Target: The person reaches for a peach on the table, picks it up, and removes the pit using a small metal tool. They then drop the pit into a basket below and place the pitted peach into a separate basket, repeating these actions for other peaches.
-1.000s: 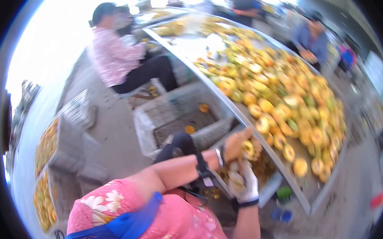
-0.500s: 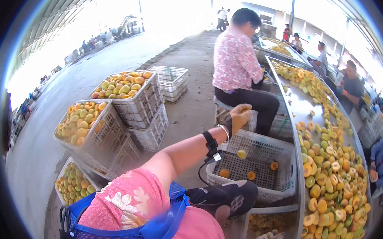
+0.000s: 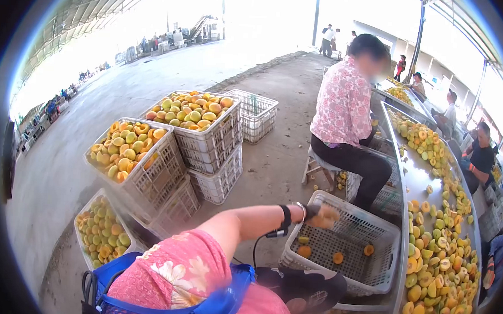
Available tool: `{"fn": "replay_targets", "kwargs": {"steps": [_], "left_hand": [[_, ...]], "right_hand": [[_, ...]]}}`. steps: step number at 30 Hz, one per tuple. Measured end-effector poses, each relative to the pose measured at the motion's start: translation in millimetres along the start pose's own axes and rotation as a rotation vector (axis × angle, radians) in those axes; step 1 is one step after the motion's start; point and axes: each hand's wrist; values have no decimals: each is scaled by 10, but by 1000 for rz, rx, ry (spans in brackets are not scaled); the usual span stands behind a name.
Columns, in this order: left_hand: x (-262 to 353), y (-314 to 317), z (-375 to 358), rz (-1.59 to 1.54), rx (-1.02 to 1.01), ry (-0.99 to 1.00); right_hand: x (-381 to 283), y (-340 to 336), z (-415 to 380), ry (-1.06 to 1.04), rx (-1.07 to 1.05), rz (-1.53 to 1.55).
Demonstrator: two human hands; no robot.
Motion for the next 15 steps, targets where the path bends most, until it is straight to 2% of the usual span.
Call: {"fn": "replay_targets", "kwargs": {"steps": [1, 2, 4, 7, 10, 15], "left_hand": [[-3, 255, 9, 300, -230, -73], [-87, 496, -58, 334, -404, -137], [94, 787, -355, 357, -569, -263], [342, 982, -455, 595, -908, -271], [160, 1224, -430, 693, -816, -208], [168, 1471, -410, 679, -817, -197]], "right_hand": [[6, -52, 28, -3, -4, -28], [5, -78, 41, 0, 5, -35], [16, -119, 63, 5, 22, -43], [16, -177, 92, 2, 6, -42], [6, -104, 55, 3, 50, -48], [90, -116, 231, -46, 70, -131]]}}
Point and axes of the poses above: each hand's wrist, its own z-axis towards the middle knuckle, its own y-axis out of the palm, x = y × z, and after that the axes turned 1 degree about -x, right-handed
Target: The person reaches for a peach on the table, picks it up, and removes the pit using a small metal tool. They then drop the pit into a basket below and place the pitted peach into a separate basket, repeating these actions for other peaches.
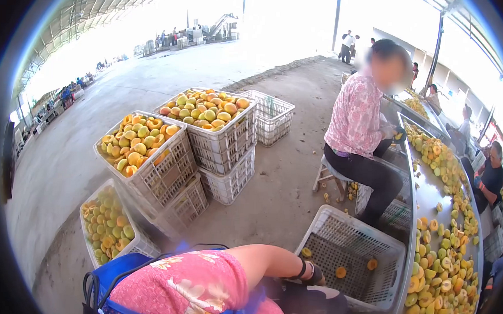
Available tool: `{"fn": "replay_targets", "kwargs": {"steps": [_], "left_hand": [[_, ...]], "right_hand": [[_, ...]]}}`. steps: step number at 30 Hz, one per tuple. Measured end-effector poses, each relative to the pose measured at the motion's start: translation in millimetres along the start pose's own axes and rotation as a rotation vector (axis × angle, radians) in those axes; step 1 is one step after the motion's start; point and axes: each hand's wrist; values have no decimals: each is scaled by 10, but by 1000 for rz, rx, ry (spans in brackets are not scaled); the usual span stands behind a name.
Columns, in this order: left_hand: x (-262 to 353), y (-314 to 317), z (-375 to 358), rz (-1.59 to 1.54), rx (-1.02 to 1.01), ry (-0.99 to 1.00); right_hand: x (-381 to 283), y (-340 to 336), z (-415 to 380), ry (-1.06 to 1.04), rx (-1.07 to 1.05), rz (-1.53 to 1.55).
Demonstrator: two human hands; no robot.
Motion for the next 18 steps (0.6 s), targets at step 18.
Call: {"fn": "replay_targets", "kwargs": {"steps": [18], "left_hand": [[91, 69, 11, -177, 23, 88]], "right_hand": [[174, -77, 401, 12, -51, -222]]}}
Point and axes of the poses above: each hand's wrist, its own z-axis towards the middle knuckle, its own y-axis out of the palm, x = y × z, and after that the axes turned 1 degree about -x, right-handed
